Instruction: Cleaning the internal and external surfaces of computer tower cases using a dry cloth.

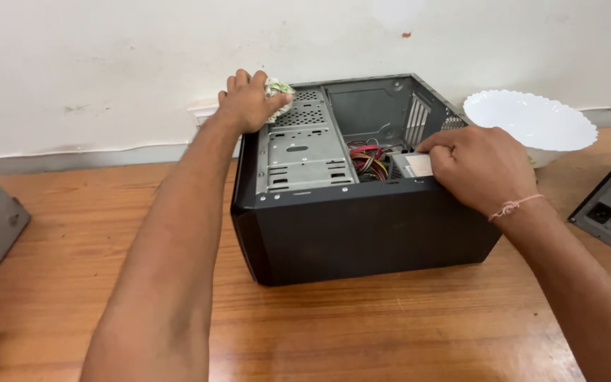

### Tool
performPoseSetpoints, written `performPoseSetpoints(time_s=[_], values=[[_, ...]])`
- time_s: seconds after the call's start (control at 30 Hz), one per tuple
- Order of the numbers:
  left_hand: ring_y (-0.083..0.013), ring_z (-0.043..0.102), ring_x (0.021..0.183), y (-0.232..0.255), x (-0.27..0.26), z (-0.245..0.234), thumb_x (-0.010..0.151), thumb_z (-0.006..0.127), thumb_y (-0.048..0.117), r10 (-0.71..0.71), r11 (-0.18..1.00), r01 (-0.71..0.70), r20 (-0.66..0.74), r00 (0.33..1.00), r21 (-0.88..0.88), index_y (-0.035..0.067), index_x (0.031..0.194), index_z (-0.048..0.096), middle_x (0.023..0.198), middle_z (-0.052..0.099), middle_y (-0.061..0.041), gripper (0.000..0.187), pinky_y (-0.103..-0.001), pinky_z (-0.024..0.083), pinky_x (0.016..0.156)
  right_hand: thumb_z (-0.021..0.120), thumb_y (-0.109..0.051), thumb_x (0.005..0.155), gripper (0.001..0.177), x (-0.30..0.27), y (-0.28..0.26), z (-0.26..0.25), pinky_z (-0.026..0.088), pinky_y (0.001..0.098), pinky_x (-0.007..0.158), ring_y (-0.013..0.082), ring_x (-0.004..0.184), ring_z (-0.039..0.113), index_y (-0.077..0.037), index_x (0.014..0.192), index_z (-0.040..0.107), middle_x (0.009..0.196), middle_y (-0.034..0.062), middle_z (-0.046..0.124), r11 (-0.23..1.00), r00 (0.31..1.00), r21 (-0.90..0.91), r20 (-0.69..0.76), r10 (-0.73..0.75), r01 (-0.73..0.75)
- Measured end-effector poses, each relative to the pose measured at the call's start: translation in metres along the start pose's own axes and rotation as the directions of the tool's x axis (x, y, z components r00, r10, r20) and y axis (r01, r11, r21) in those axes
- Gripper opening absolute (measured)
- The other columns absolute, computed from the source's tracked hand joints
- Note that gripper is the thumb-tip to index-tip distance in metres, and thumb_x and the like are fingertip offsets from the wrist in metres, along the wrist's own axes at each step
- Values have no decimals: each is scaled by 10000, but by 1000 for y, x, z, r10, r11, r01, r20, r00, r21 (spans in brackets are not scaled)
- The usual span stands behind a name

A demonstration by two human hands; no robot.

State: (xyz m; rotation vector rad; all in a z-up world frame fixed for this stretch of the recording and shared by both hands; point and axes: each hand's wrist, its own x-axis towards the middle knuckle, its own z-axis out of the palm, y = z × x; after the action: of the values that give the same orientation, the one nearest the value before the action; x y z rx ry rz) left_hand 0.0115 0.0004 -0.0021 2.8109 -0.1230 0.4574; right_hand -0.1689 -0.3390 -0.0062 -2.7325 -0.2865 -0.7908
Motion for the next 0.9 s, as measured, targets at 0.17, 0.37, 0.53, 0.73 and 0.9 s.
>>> performPoseSetpoints(time_s=[0.17,0.37,0.53,0.73,0.9], values=[[-374,347,1375,-19,39,18,928,571,683,17,1000,-16,-43,999,21,86,1473,460,1438,423,-214,816,-593,300,1121,500,-207,886,356,2,-1,0,570,465,772,352,712,699,-196,973,845,836,139,762,1000,1000,-9,6,20,-20],[-369,391,1335,-35,73,36,902,632,608,126,992,-123,-136,983,29,78,1397,541,1457,452,-164,731,-530,335,1129,493,-211,878,366,6,-4,-6,575,458,737,344,678,702,-213,982,844,796,143,762,992,990,-19,67,122,-121],[-375,441,1317,-46,78,46,930,623,427,217,976,-214,-139,966,37,56,1410,557,1449,491,-178,610,-468,396,1147,506,-225,868,354,5,-1,-1,567,466,762,357,731,700,-208,949,850,826,142,760,997,997,17,9,81,-81],[-380,433,1266,-27,43,27,970,596,371,104,993,-107,-56,993,-56,-30,1379,509,1360,482,-215,580,-491,389,1110,514,-238,864,343,6,4,2,564,473,779,369,774,701,-213,915,852,855,137,762,997,998,40,-12,64,-64],[-371,432,1235,-20,15,18,935,632,387,157,987,-158,-72,985,-19,9,1309,567,1300,510,-199,536,-494,394,1092,510,-241,880,341,6,5,3,572,466,785,355,774,706,-203,911,847,866,127,764,996,997,49,0,80,-80]])
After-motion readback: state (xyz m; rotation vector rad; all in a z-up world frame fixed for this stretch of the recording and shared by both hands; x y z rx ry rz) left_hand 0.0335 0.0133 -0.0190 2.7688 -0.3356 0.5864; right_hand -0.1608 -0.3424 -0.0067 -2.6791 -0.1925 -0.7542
